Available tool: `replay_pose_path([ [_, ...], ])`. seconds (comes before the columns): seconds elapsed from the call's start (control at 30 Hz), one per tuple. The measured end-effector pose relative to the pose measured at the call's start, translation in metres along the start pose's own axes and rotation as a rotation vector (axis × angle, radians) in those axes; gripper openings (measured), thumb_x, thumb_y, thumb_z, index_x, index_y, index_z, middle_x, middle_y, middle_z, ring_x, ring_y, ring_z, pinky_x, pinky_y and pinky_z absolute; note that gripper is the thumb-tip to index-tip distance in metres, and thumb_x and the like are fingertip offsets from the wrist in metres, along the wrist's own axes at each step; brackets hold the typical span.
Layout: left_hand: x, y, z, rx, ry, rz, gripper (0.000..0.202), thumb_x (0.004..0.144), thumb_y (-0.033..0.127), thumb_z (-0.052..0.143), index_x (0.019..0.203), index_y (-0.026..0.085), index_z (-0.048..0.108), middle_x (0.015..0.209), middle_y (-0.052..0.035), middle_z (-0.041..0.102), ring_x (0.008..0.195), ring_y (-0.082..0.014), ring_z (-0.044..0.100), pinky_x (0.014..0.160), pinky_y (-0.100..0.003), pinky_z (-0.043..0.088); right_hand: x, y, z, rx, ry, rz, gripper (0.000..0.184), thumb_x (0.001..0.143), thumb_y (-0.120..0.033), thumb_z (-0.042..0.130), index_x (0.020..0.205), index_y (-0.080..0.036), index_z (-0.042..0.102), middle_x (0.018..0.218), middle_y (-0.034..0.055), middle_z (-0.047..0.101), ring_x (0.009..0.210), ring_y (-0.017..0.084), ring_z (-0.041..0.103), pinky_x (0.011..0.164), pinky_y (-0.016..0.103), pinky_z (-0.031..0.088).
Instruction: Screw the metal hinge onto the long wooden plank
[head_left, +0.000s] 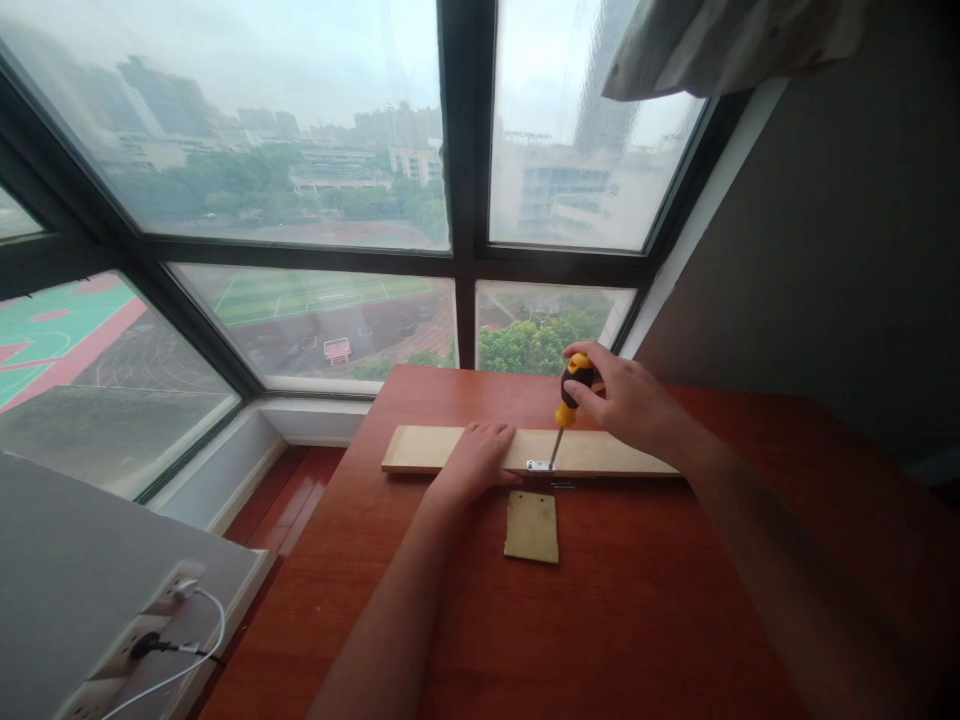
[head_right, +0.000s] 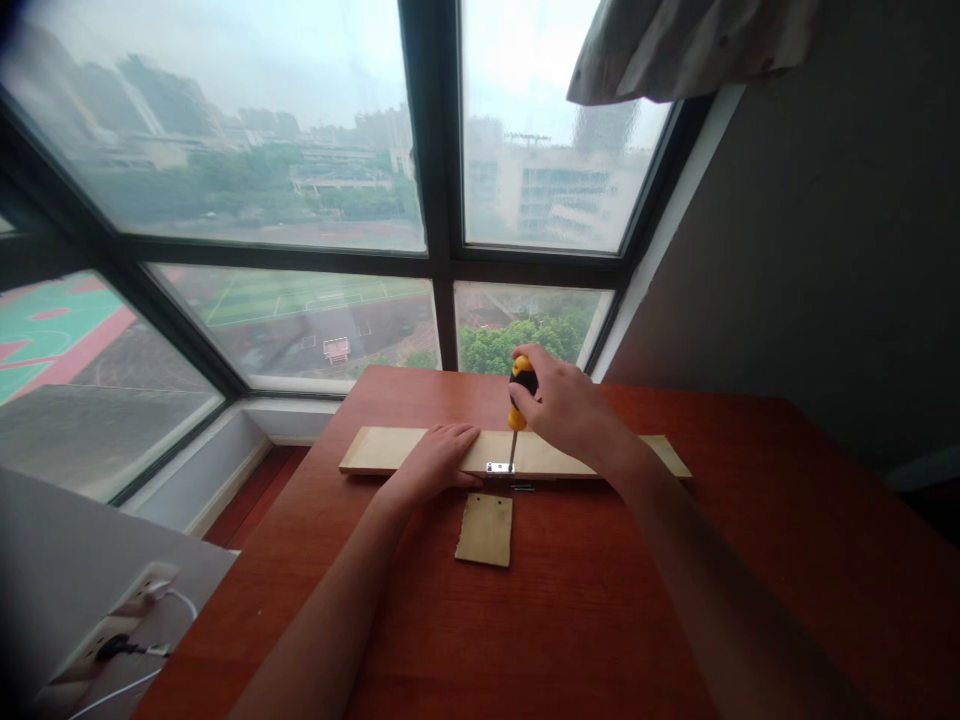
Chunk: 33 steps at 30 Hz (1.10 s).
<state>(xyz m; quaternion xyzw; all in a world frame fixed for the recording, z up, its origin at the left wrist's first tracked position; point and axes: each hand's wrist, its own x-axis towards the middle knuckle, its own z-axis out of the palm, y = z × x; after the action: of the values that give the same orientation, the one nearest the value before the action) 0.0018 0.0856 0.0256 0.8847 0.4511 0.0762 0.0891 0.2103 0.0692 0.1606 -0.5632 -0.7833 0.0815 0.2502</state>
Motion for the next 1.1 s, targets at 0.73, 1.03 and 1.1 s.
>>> replay_pose_path([
  [0.73, 0.0, -0.001, 0.004, 0.0, 0.057, 0.021, 0.06, 0.061, 0.045, 0.082, 0.107, 0.019, 0.053, 0.113, -0.0106, 0.062, 0.103, -0.0291, 0.058, 0.089, -0.036, 0.042, -0.007, -0.016, 0.006, -0.462, 0.154, 0.112, 0.037, 0.085, -0.056, 0.048, 0.1, -0.023, 0.057, 0.076, 0.005, 0.067, 0.061, 0.024, 0.06, 0.05, 0.029, 0.029],
  [1.03, 0.001, -0.001, 0.001, 0.002, 0.019, 0.003, 0.058, 0.063, 0.046, 0.08, 0.107, 0.019, 0.054, 0.114, -0.0109, 0.061, 0.105, -0.029, 0.057, 0.089, -0.036, 0.042, -0.01, -0.005, 0.004, -0.075, 0.057, 0.015, 0.04, 0.088, -0.034, 0.048, 0.126, -0.021, 0.049, 0.096, 0.0068, 0.067, 0.072, 0.019, 0.064, 0.063, 0.029, 0.045],
  [1.1, 0.001, 0.0, 0.001, 0.003, 0.021, 0.005, 0.058, 0.063, 0.046, 0.08, 0.107, 0.019, 0.054, 0.114, -0.011, 0.061, 0.105, -0.0291, 0.057, 0.089, -0.036, 0.042, -0.011, -0.004, 0.004, -0.131, 0.089, 0.018, 0.038, 0.087, -0.038, 0.05, 0.122, -0.023, 0.051, 0.093, 0.0058, 0.067, 0.073, 0.021, 0.064, 0.061, 0.029, 0.044],
])
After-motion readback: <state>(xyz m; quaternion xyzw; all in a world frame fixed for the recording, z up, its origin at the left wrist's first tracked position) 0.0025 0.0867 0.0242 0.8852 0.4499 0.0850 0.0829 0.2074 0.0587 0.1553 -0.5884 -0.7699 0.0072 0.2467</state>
